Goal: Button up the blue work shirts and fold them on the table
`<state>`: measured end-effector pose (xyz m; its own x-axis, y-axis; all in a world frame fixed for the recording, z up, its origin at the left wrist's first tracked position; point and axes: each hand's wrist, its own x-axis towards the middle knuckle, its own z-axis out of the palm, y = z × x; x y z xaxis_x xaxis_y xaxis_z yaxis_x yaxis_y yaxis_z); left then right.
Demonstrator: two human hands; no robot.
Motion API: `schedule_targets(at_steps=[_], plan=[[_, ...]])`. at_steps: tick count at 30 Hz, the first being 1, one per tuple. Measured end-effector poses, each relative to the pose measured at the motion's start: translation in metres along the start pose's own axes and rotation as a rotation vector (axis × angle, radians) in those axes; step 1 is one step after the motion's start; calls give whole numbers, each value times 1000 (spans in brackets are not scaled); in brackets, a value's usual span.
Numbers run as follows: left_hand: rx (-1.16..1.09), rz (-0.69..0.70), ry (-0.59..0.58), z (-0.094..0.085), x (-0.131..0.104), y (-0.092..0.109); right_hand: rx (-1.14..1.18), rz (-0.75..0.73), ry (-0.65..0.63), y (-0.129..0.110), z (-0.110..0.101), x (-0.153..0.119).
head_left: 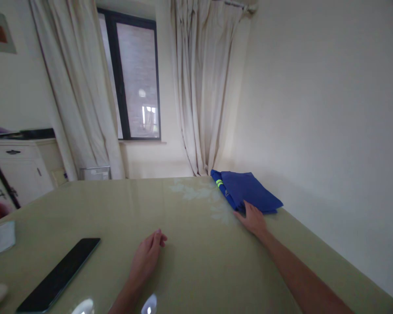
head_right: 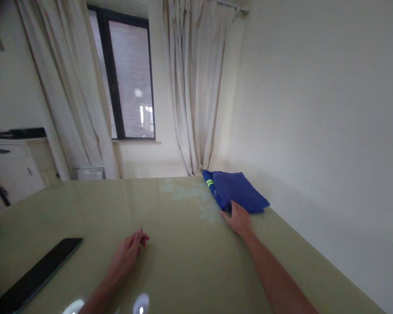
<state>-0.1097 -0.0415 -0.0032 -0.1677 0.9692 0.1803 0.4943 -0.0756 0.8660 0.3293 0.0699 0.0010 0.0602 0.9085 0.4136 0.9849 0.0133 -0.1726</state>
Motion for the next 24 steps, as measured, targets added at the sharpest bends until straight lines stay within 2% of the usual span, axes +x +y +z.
schedule_targets(at_steps=[4,7,10,12,14,19,22,24], plan=[[16,-1,6,-1,0,2,-39,11,74,-5,-12,-2],[14,5,13,-1,0,4,23,-118,76,-21,-20,-9],[53,0,-3,-3,-2,8,155,-354,-71,-46,-19,-26],[91,42,-35,-3,-3,11,241,-419,-201,-60,-17,-38],[116,119,-54,-3,-5,14,301,-399,-257,-69,-16,-46],[210,305,-28,-1,-8,15,327,-350,-258,-73,-20,-49],[402,419,-81,3,-10,14,331,-356,-259,-74,-22,-48],[537,447,-91,5,-11,13,336,-354,-256,-75,-22,-48]])
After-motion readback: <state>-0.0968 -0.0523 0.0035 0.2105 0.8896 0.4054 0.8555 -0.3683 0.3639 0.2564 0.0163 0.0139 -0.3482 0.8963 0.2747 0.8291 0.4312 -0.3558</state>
